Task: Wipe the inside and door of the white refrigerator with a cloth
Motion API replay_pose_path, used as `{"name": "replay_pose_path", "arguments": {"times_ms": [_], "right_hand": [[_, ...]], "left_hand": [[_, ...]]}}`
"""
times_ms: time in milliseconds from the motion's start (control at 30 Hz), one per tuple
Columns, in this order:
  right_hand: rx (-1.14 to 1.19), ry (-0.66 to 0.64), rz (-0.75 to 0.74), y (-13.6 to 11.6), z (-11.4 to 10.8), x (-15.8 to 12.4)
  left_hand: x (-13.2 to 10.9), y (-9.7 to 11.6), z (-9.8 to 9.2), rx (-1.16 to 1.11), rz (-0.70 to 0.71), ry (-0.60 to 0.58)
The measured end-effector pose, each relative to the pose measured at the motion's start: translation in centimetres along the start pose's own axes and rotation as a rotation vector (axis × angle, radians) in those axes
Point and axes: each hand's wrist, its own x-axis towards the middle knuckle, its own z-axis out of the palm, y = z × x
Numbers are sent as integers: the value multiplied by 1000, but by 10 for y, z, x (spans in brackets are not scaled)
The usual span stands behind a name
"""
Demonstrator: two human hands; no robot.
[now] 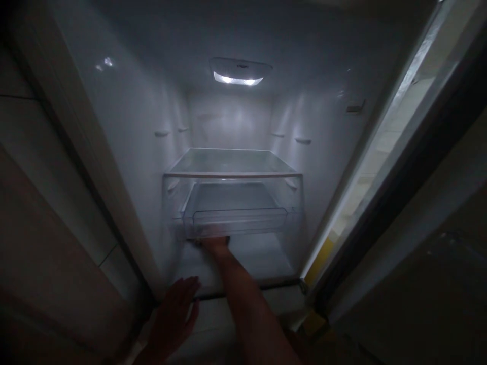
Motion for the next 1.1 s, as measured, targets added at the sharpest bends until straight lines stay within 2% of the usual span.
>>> {"name": "replay_pose_path", "arguments": {"times_ms": [67,133,233,300,400,533,600,667,767,867,967,1033,1100], "right_hand": [[14,-47,-66,-22,12,-12],[31,-71,-145,-22,17,-38],[66,-92,-298,6,12,-77],[72,-119,-339,28,3,-89],[40,-98,-219,46,-9,-77],[-39,-4,45,32,-10,-50],[-48,12,36,23,-5,-51],[-32,10,-62,25,-2,-64],[5,10,-146,57,-6,-96],[19,118,56,104,-19,-123],[33,218,271,131,-26,-134],[69,200,232,134,-26,-133],[124,147,89,133,-27,-127]], "left_hand": [[1,1,-2,11,1,14],[3,4,-3,25,7,13],[5,9,-2,51,-5,-16],[5,11,-1,65,0,-24],[5,10,0,72,25,-34],[11,5,1,105,95,-97],[13,3,2,114,98,-116],[12,0,3,91,77,-125],[7,-4,5,35,40,-140],[8,-2,6,-13,-6,-150],[33,17,11,-59,-179,-112],[63,41,18,-143,-277,-76],[96,67,25,-232,-276,-80]]}}
